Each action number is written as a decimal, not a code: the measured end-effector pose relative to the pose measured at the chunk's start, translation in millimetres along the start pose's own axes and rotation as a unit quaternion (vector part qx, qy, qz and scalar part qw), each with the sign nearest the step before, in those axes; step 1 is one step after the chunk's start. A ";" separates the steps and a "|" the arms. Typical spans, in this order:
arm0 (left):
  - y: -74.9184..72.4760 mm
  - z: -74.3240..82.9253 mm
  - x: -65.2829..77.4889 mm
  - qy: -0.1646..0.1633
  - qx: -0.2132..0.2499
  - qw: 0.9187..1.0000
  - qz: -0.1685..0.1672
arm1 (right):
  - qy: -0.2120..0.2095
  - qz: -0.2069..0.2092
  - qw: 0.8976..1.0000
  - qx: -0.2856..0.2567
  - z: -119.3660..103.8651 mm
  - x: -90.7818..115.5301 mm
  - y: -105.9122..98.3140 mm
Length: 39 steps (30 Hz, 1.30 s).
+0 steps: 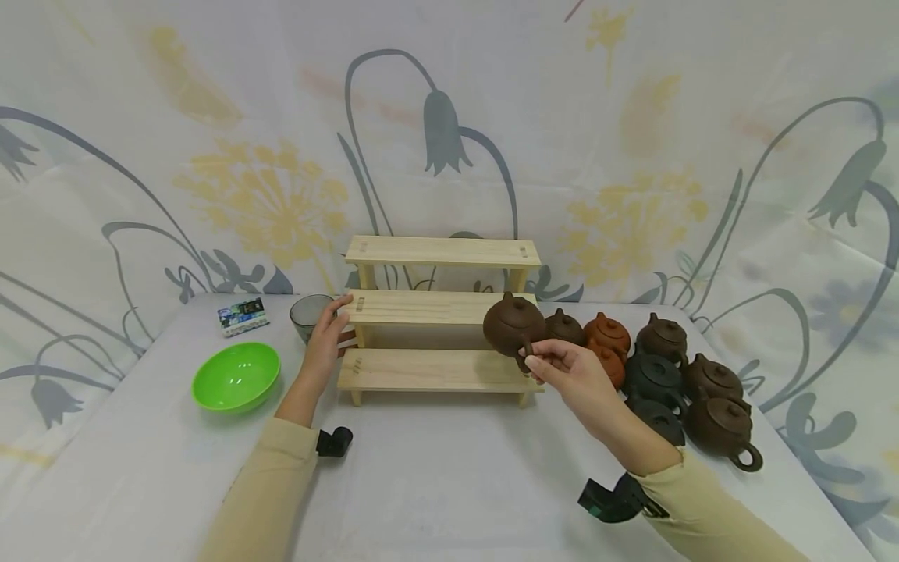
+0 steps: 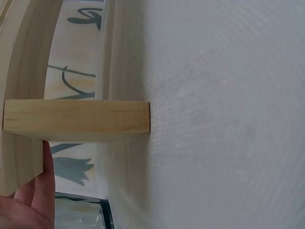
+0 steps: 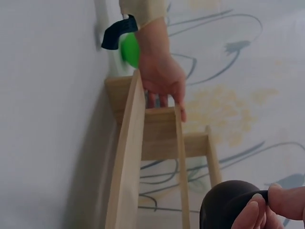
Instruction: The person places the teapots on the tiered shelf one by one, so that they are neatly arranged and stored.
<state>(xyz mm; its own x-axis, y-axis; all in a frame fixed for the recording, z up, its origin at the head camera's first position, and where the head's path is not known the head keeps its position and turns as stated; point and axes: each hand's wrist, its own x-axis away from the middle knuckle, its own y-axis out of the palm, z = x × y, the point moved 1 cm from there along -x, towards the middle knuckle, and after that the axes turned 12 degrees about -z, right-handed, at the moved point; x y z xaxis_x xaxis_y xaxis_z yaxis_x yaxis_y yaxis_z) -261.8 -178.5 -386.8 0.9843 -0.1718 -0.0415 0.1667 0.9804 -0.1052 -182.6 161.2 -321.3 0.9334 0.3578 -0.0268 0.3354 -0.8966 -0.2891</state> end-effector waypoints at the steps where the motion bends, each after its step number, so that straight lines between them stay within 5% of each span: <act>1: -0.2 -0.1 -0.1 0.000 0.000 1.000 0.001 | -0.002 -0.002 1.000 0.000 -1.6 -2.8 1.8; 14: -0.6 -1.4 -1.9 -0.002 0.002 1.000 0.003 | -0.012 -0.018 1.000 0.013 -25.1 -41.0 26.1; 25: -0.3 1.3 0.2 -0.001 0.005 1.000 0.004 | -0.057 -0.015 0.998 -0.028 -43.9 -70.3 45.3; 39: 0.2 0.0 -1.2 -0.001 0.001 1.000 0.009 | -0.038 -0.008 0.998 -0.051 -64.0 -114.3 70.7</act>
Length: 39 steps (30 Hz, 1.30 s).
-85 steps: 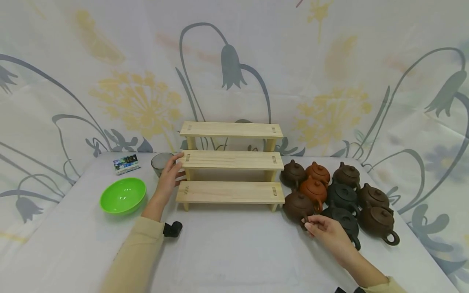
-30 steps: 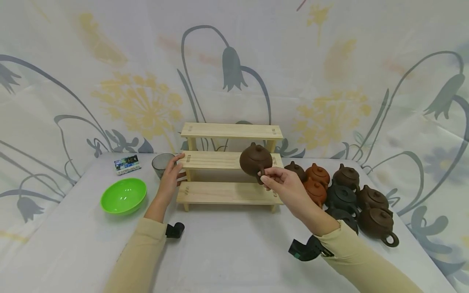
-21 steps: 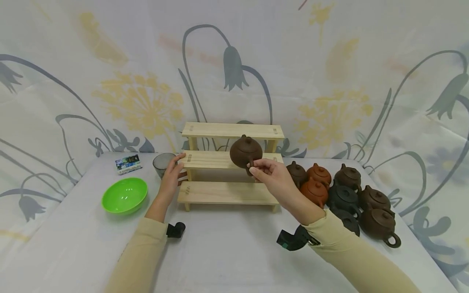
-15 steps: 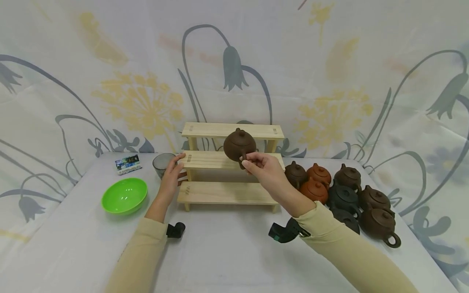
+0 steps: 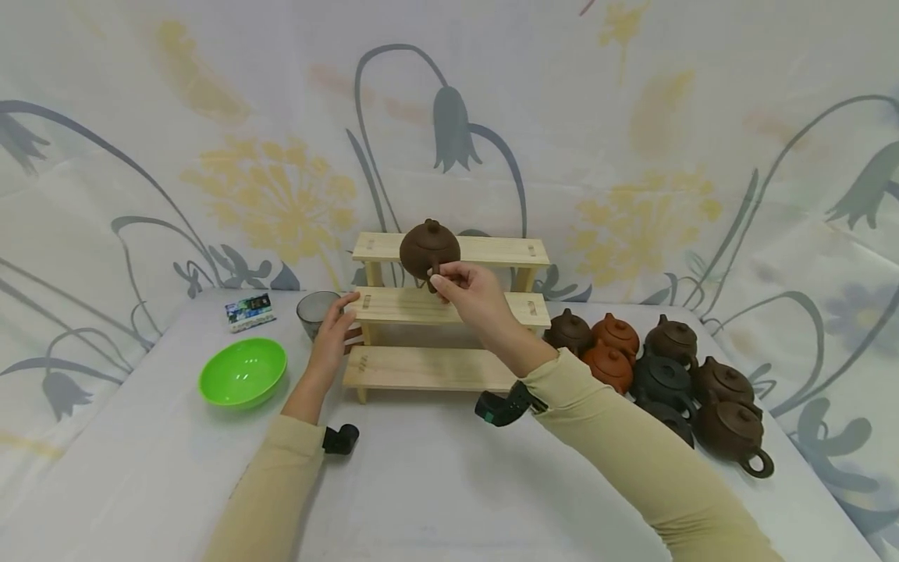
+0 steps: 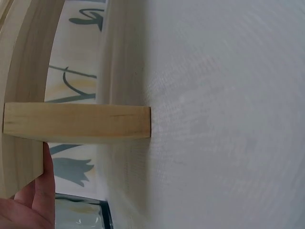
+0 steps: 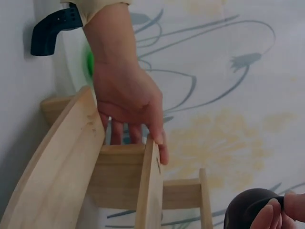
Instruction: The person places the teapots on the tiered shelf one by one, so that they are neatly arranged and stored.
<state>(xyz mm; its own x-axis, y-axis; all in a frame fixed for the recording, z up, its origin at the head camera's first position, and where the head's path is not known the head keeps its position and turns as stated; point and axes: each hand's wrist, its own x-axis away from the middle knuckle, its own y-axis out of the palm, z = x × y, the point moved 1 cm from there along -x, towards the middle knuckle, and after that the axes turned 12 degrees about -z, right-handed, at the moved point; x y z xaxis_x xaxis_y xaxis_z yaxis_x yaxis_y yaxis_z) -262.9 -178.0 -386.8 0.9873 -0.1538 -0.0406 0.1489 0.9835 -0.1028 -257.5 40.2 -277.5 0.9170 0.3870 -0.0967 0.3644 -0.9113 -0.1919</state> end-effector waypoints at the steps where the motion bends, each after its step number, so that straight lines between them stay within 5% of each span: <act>1: -0.1 0.1 -0.2 0.000 0.000 1.000 -0.001 | 0.001 -0.001 1.000 -0.002 -0.8 -3.4 1.6; 27: 3.8 -0.5 -0.4 0.011 0.011 1.000 -0.001 | -0.001 -0.007 1.000 0.009 1.4 -70.7 29.0; 32: 4.0 0.1 2.5 0.036 0.004 0.999 -0.001 | -0.002 -0.005 1.000 -0.004 4.1 -74.9 30.0; 39: -0.2 -1.5 -0.7 -0.001 0.006 1.000 0.005 | -0.022 -0.004 0.999 -0.044 9.9 -66.3 28.1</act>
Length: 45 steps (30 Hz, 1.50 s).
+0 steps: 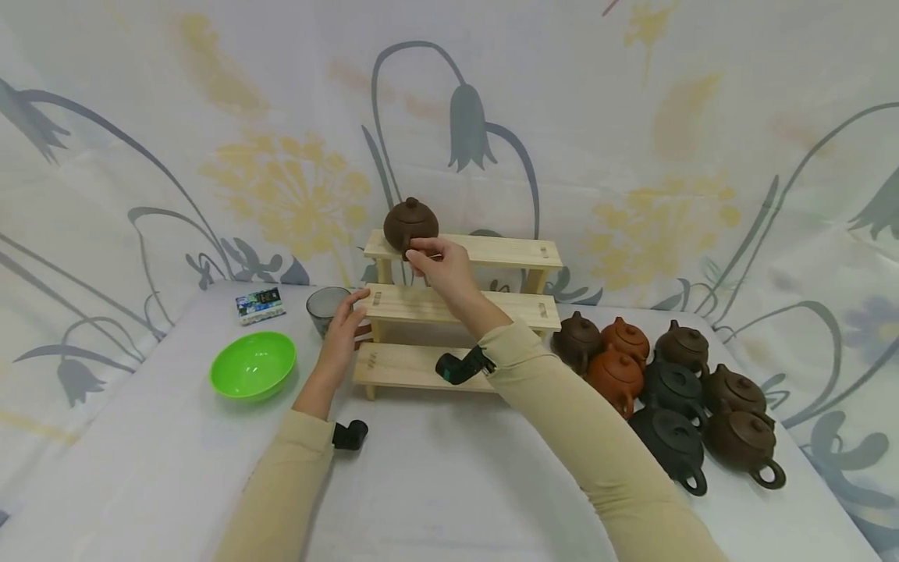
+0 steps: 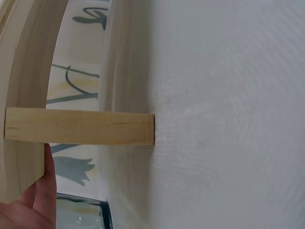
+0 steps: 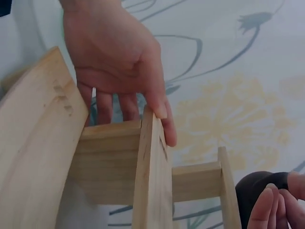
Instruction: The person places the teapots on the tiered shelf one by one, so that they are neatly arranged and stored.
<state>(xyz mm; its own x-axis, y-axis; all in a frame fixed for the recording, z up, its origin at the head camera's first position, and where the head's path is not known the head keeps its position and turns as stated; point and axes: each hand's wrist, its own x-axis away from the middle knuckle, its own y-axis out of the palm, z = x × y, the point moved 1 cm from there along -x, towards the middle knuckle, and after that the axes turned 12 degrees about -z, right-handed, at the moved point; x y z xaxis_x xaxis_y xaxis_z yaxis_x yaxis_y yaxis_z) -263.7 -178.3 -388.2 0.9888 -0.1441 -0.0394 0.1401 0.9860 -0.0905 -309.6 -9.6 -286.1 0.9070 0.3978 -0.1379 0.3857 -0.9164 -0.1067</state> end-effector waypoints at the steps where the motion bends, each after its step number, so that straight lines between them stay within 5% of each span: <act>1: -0.3 0.2 0.1 -0.002 -0.001 1.000 0.001 | -0.004 -0.003 1.000 -0.004 0.8 2.7 -1.1; 16: -0.1 0.6 2.0 0.002 0.006 1.000 0.004 | -0.025 -0.030 0.999 -0.028 17.0 59.6 -28.0; 45: 1.6 0.0 1.6 0.004 -0.003 1.000 -0.001 | -0.037 0.025 0.999 0.008 28.3 154.9 -93.2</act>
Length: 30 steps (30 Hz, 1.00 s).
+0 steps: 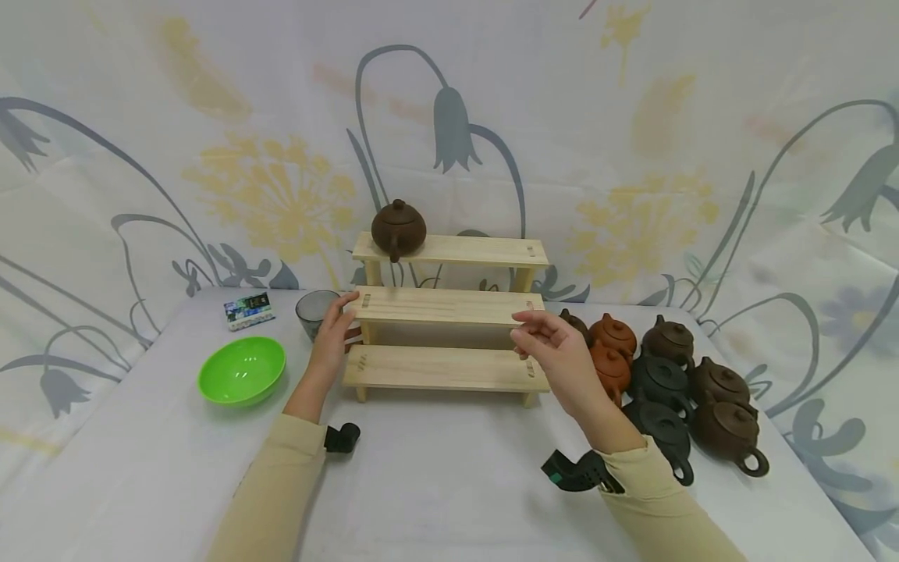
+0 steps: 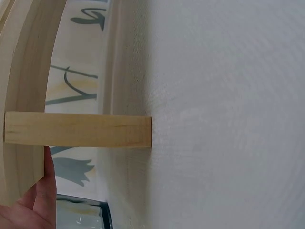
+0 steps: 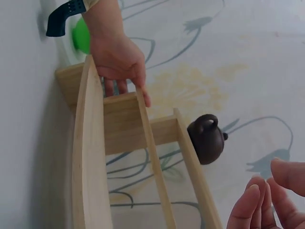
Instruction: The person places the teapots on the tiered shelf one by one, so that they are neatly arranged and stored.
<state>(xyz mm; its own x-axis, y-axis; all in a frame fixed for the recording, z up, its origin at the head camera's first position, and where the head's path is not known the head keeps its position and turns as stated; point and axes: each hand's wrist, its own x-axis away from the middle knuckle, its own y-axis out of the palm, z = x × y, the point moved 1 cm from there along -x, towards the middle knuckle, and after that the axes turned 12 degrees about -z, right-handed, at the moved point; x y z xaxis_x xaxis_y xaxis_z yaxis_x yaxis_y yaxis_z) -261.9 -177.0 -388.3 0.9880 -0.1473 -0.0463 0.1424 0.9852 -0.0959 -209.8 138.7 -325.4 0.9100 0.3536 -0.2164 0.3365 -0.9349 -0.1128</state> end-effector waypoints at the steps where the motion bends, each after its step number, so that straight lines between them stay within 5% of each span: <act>1: 0.0 0.0 0.0 0.000 -0.001 1.000 0.000 | 0.000 0.002 1.000 -0.001 0.5 2.7 -2.3; 10: 0.5 0.5 -0.2 -0.004 0.000 1.000 0.002 | -0.013 0.016 1.000 0.005 6.4 25.9 -22.9; 23: 0.2 0.0 0.0 -0.003 -0.006 1.000 0.005 | 0.087 0.062 0.991 0.075 7.6 51.9 -50.1; 30: 0.3 -0.4 -0.5 0.001 -0.002 1.000 -0.001 | 0.083 0.055 0.989 0.105 11.9 67.6 -64.0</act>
<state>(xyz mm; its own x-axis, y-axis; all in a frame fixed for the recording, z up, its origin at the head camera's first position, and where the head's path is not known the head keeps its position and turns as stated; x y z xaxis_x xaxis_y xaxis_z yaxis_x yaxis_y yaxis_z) -262.4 -176.6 -388.7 0.9878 -0.1487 -0.0472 0.1434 0.9845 -0.1005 -172.7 222.8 -344.4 0.9717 0.2232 -0.0775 0.1908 -0.9347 -0.2998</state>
